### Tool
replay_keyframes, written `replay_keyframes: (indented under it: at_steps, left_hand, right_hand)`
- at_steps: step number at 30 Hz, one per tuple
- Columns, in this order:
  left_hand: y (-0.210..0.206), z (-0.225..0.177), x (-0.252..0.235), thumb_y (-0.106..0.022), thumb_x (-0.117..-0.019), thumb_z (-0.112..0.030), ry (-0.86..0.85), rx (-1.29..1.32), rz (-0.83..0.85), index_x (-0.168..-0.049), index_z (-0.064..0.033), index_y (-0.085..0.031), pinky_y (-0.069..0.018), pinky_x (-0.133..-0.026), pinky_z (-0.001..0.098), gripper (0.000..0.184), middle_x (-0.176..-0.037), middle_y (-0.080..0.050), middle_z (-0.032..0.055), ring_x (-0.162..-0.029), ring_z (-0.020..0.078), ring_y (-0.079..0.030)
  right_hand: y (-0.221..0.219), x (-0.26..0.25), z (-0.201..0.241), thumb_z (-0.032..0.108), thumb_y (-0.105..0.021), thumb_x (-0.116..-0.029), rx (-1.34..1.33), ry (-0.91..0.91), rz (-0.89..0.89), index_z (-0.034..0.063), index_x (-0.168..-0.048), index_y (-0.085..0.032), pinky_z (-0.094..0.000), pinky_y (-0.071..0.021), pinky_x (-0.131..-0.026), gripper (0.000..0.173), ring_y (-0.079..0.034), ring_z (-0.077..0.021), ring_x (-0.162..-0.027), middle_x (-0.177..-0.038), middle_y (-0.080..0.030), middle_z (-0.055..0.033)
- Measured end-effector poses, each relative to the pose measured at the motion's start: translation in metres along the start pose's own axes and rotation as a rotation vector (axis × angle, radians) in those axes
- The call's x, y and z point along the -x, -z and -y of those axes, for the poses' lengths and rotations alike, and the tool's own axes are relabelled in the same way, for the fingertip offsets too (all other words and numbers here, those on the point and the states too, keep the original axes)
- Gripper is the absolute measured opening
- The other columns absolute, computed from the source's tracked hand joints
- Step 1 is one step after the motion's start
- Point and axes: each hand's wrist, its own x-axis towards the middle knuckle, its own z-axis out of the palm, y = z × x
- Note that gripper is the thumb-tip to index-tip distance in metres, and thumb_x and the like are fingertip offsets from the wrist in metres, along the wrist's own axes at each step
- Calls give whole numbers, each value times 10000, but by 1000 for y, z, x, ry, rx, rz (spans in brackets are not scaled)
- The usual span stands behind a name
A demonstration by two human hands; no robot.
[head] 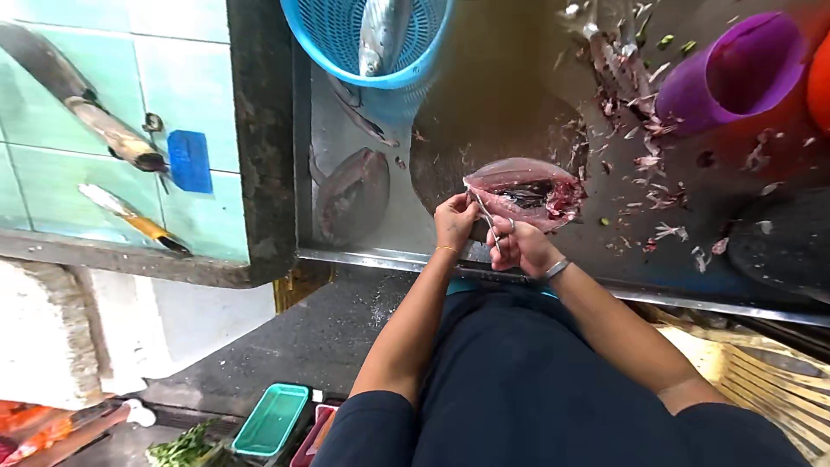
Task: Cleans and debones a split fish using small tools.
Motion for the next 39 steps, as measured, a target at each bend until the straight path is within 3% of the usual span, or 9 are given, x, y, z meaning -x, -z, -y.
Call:
replay_keyframes:
  at_steps: [4, 9, 12, 14, 18, 23, 31, 36, 39]
  left_hand:
    - [-2, -1, -2, -716, -914, -100, 6, -32, -21, -1055, -1, -753, -646, -755, 353, 176, -881, -774, 82, -742, 130, -747]
    - [14, -15, -44, -695, -938, -176, 51, -104, -56, -1119, -19, -745, -654, -798, 408, 244, -967, -769, 98, -815, 175, -758]
    - [20, -24, -52, -731, -941, -250, 165, -129, 12, -1135, -40, -740, -661, -789, 417, 286, -979, -770, 101, -813, 189, -767]
    - [20, -24, -43, -767, -915, -223, 221, -98, 74, -1137, -7, -725, -665, -790, 440, 312, -991, -764, 139, -816, 222, -771]
    - [15, -7, -22, -763, -902, -161, 170, -53, 56, -1145, 2, -721, -656, -812, 412, 296, -993, -760, 132, -825, 199, -762]
    - [11, -3, -22, -769, -868, -130, 118, -27, 12, -1151, -20, -730, -642, -828, 408, 307, -982, -776, 99, -851, 172, -761]
    - [4, -10, -23, -758, -851, -191, 161, -162, -67, -1000, -77, -781, -646, -762, 420, 188, -857, -773, 56, -746, 160, -752]
    - [1, -5, -18, -775, -839, -149, 167, -60, -28, -1060, -48, -767, -648, -808, 422, 243, -920, -781, 77, -816, 167, -764]
    - [-1, -4, -17, -778, -826, -162, 169, -81, -59, -1021, -68, -781, -633, -797, 437, 217, -896, -779, 63, -809, 165, -753]
  right_hand:
    - [-5, 6, 14, 250, -574, -1062, 322, 214, -114, -6, -947, -687, -313, -582, -567, 303, -621, -121, -538, -665, -648, -38]
    - [55, 49, 53, 313, -679, -978, 1046, 970, -592, 9, -1181, -660, -382, -604, -646, 366, -677, -184, -731, -921, -706, -102]
    - [146, 30, 58, 394, -603, -1006, 1500, 493, -942, 45, -1431, -563, -695, -499, -890, 552, -650, -504, -1090, -1255, -645, -294]
    - [163, 27, 53, 359, -641, -989, 1267, 239, -967, 43, -1459, -534, -757, -475, -898, 576, -650, -542, -1083, -1200, -668, -318]
    - [89, 24, 19, 252, -455, -1097, 357, 286, -527, 12, -1211, -589, -429, -653, -694, 297, -730, -223, -682, -793, -704, -96]
    - [19, -12, 9, 583, -235, -1081, -280, -6, 160, 149, -926, -596, -541, -635, -735, 585, -712, -246, -635, -634, -640, -21]
    - [4, -8, 22, 291, -495, -1080, -195, 73, -178, 86, -849, -586, -527, -638, -684, 322, -646, -200, -530, -550, -546, 2]
    - [14, -18, 19, 596, -312, -1071, -277, -80, 29, 153, -816, -556, -601, -616, -665, 566, -668, -251, -549, -546, -558, -6]
    - [11, -15, 25, 461, -430, -1086, -315, 5, -134, 135, -799, -554, -608, -608, -686, 452, -627, -230, -535, -550, -517, 2]
